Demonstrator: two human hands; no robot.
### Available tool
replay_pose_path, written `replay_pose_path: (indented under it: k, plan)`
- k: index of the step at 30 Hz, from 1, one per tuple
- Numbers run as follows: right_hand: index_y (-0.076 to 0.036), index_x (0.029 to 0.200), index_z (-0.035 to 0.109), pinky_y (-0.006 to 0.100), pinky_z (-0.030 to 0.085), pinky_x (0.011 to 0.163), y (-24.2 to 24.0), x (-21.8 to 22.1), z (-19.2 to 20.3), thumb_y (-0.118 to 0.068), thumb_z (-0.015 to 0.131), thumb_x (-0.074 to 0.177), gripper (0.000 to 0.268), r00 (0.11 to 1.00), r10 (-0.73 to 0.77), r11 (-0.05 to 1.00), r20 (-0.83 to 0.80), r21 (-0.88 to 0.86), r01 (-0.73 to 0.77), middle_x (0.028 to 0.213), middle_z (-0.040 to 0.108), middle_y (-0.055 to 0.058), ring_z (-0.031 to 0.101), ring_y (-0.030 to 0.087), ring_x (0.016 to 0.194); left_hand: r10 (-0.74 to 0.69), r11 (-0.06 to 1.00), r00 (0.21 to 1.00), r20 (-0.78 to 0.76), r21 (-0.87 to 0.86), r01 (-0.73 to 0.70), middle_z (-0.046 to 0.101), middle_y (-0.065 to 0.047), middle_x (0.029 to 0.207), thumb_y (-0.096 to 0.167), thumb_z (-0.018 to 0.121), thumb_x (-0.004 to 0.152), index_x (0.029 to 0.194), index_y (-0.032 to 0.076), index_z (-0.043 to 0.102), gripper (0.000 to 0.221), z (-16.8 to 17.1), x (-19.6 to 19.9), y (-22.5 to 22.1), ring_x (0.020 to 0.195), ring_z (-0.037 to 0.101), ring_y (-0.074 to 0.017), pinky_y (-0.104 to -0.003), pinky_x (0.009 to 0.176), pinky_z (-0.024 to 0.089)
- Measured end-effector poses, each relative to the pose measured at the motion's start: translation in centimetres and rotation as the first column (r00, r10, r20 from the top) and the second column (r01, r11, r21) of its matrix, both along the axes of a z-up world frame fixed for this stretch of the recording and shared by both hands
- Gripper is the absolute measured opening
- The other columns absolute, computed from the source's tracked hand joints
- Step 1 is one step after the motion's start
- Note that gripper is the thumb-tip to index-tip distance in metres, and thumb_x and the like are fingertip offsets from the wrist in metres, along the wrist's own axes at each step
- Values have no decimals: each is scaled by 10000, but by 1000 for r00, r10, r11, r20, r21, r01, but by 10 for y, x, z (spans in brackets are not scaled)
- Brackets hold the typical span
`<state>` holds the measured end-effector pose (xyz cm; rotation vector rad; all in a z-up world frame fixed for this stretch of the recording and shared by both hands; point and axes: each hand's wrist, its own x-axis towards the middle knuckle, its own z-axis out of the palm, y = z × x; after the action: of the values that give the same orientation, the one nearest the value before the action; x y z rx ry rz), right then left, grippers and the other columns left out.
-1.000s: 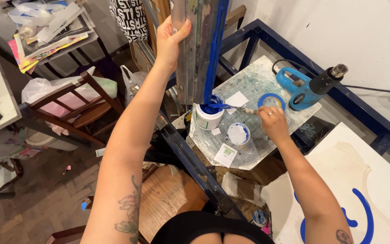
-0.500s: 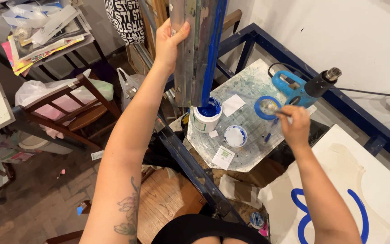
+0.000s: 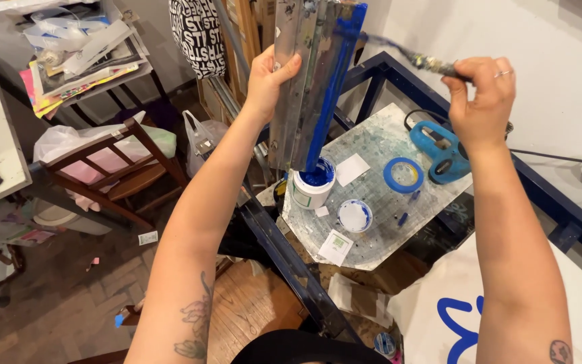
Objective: Manually screen printing a design onto fabric and reloading the squeegee with ink.
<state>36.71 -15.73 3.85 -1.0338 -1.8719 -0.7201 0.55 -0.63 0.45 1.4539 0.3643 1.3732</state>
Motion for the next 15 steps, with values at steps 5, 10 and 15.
replay_pose_path:
  k: [5, 10, 15]
  plan:
    - [-19, 1086, 687, 454, 429, 847, -12, -2, -52, -20, 863, 1023, 187, 990, -94, 989, 102, -108, 105, 1080, 767, 117, 608, 314, 895, 23, 1000, 1000, -14, 20, -23, 746, -69, 1212, 338, 779, 943, 1222, 70, 686, 399, 0, 2, 4, 1165, 682, -209, -392, 1068, 519]
    - [-37, 1038, 650, 418, 385, 775, -23, -9, -109, -71, 791, 1040, 145, 990, -100, 969, 96, -217, 119, 1070, 738, 82, 573, 289, 875, 25, 1000, 1000, -19, 12, -25, 761, -54, 1119, 379, 787, 917, 1159, 82, 700, 392, 1, 3, 6, 1057, 703, -191, -368, 985, 547]
    - [-177, 1001, 704, 306, 385, 697, -25, -20, -157, -118, 683, 1030, 68, 970, -117, 930, 211, -319, 182, 917, 745, -11, 579, 186, 803, 20, 1000, 1000, -7, -6, -20, 753, -37, 1112, 336, 772, 937, 1149, 78, 695, 343, 1, 3, 6, 1062, 685, -172, -359, 994, 536]
